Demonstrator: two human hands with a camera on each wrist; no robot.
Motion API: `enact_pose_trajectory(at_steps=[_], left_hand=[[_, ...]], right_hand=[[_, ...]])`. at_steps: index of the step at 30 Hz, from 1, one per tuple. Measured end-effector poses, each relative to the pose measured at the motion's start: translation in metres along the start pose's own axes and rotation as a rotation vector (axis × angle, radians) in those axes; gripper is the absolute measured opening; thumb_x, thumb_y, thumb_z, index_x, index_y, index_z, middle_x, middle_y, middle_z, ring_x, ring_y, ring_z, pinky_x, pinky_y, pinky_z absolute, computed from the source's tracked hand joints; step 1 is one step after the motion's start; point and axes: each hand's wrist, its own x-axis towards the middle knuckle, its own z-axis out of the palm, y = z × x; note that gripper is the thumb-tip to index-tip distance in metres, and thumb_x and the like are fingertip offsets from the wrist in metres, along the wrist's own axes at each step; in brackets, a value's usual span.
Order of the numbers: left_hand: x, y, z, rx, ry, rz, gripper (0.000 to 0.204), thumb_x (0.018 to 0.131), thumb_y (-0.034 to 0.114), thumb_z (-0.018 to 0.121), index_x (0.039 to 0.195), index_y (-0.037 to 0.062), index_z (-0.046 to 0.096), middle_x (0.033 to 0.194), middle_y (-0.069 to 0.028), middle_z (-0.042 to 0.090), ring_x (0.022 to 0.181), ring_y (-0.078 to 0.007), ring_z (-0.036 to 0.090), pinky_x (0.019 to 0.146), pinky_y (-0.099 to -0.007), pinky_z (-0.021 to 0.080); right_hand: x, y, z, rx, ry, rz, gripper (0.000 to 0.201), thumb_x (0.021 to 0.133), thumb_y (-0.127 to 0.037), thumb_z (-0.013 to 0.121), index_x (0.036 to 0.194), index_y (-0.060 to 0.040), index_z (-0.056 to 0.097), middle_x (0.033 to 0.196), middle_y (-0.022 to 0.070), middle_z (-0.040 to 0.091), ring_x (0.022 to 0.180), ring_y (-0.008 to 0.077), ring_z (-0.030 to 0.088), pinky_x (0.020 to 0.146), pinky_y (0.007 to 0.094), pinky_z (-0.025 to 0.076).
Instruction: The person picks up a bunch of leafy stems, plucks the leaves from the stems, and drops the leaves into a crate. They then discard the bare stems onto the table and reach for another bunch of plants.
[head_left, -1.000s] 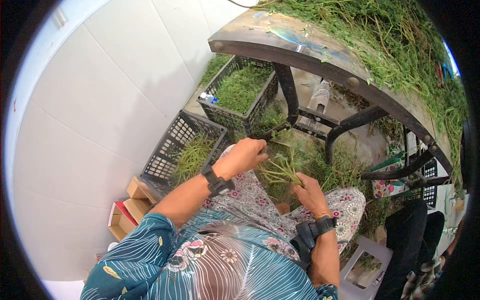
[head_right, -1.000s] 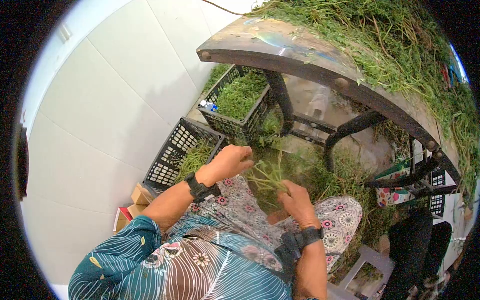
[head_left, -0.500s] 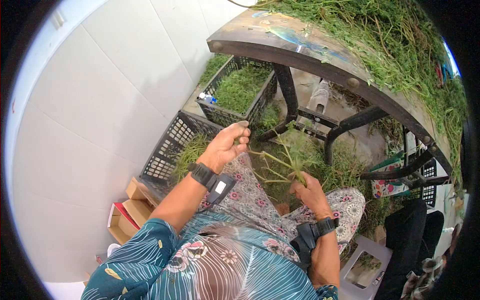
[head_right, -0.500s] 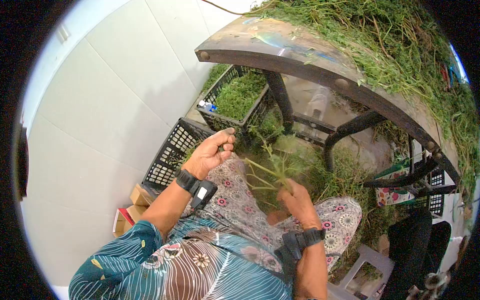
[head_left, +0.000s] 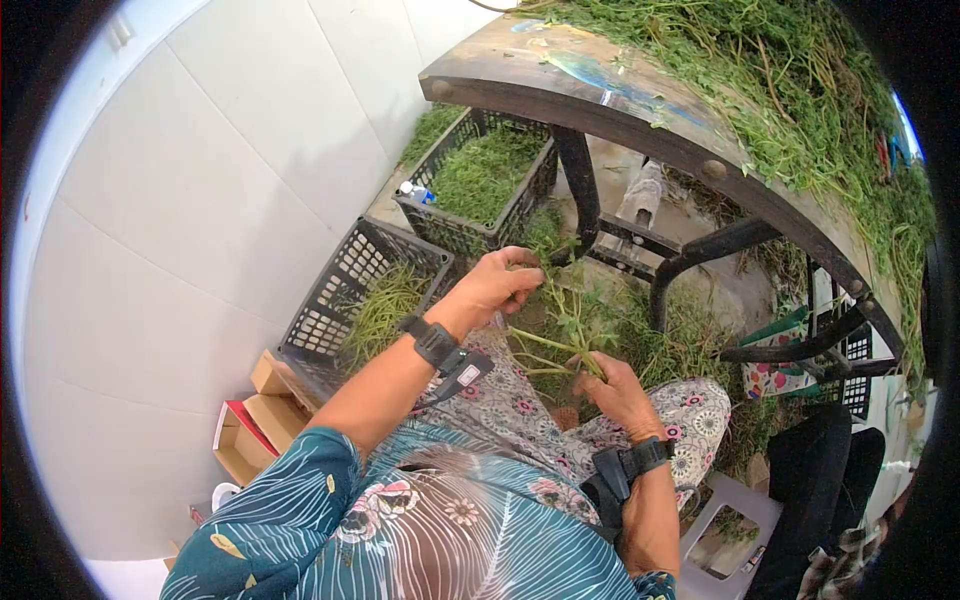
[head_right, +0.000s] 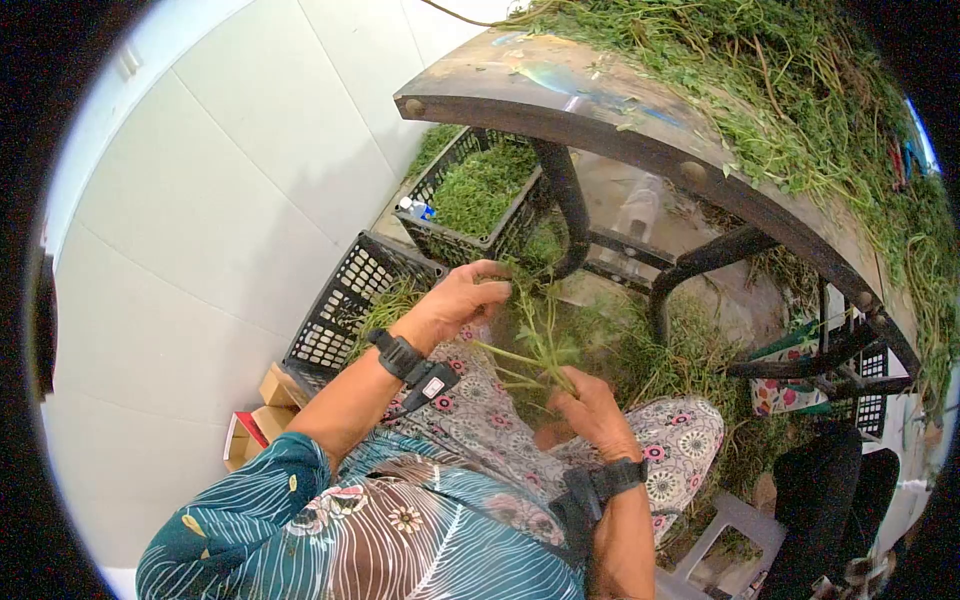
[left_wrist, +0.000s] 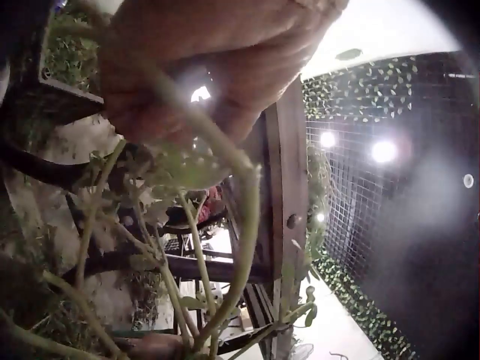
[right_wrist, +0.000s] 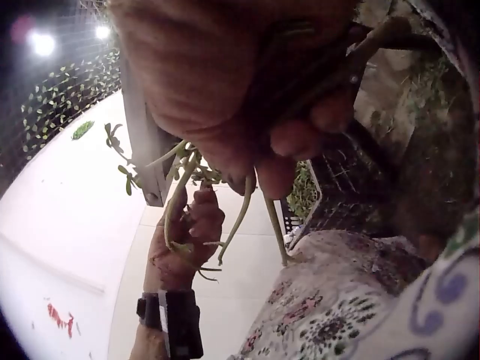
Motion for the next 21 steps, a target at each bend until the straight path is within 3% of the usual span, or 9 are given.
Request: enact_pose_trajectory(at_steps=[3,6,12,15,18,21], left_hand=[[0.005,-0.008,0.000,-0.034,0.002,-0.002,0.039,0.078,0.011,0.063,0.112,-0.0014,0.047,0.069,-0.0024,0.051,0.053,-0.0083,0.044,0.040,-0.0226,0.031],[0.003,-0.007,0.008,-0.122,0.160,-0.034,0.032,0.078,0.009,0.062,0.105,-0.0007,0.048,0.067,-0.0025,0.050,0.053,-0.0078,0.043,0.040,-0.0222,0.029],[0.011,-0.016,-0.002,-0.150,0.068,-0.042,0.017,0.079,0.012,0.061,0.090,0.0044,0.050,0.064,-0.0015,0.049,0.050,-0.0091,0.042,0.040,-0.0233,0.031],[-0.001,-0.006,0.001,0.044,0.064,-0.004,0.012,0.079,0.013,0.060,0.081,0.0052,0.051,0.062,0.0000,0.049,0.049,-0.0083,0.040,0.040,-0.0229,0.031],[-0.012,0.000,-0.007,0.472,0.028,-0.009,0.014,0.080,0.017,0.057,0.074,0.0055,0.051,0.060,0.0015,0.048,0.048,-0.0076,0.040,0.041,-0.0222,0.029],[-0.019,-0.003,-0.014,0.378,-0.065,-0.001,0.020,0.081,0.020,0.054,0.068,0.0059,0.050,0.058,0.0029,0.045,0.047,-0.0063,0.038,0.040,-0.0209,0.026]], right_hand=[[-0.002,-0.006,-0.001,0.001,0.000,0.058,0.023,0.082,-0.013,0.050,0.101,-0.0036,0.057,0.073,0.0055,0.060,0.070,0.0142,0.057,0.064,0.0287,0.044],[0.000,-0.001,-0.002,-0.071,0.003,0.000,0.023,0.082,-0.014,0.050,0.101,-0.0035,0.057,0.073,0.0060,0.060,0.069,0.0150,0.057,0.064,0.0286,0.044],[0.002,0.011,-0.001,-0.160,0.037,-0.085,0.023,0.083,-0.014,0.049,0.101,-0.0033,0.057,0.074,0.0061,0.061,0.068,0.0144,0.056,0.062,0.0287,0.044],[-0.002,-0.005,-0.004,-0.062,0.019,0.093,0.032,0.076,-0.013,0.052,0.106,-0.0009,0.055,0.087,0.0164,0.061,0.078,0.0262,0.057,0.072,0.0323,0.044],[0.001,0.008,-0.004,-0.013,0.113,0.087,0.033,0.075,-0.012,0.053,0.106,-0.0006,0.055,0.087,0.0172,0.061,0.076,0.0263,0.057,0.072,0.0324,0.045],[0.002,0.015,-0.007,-0.086,0.215,0.033,0.032,0.075,-0.009,0.052,0.106,0.0002,0.055,0.082,0.0155,0.061,0.073,0.0232,0.058,0.070,0.0312,0.045]])
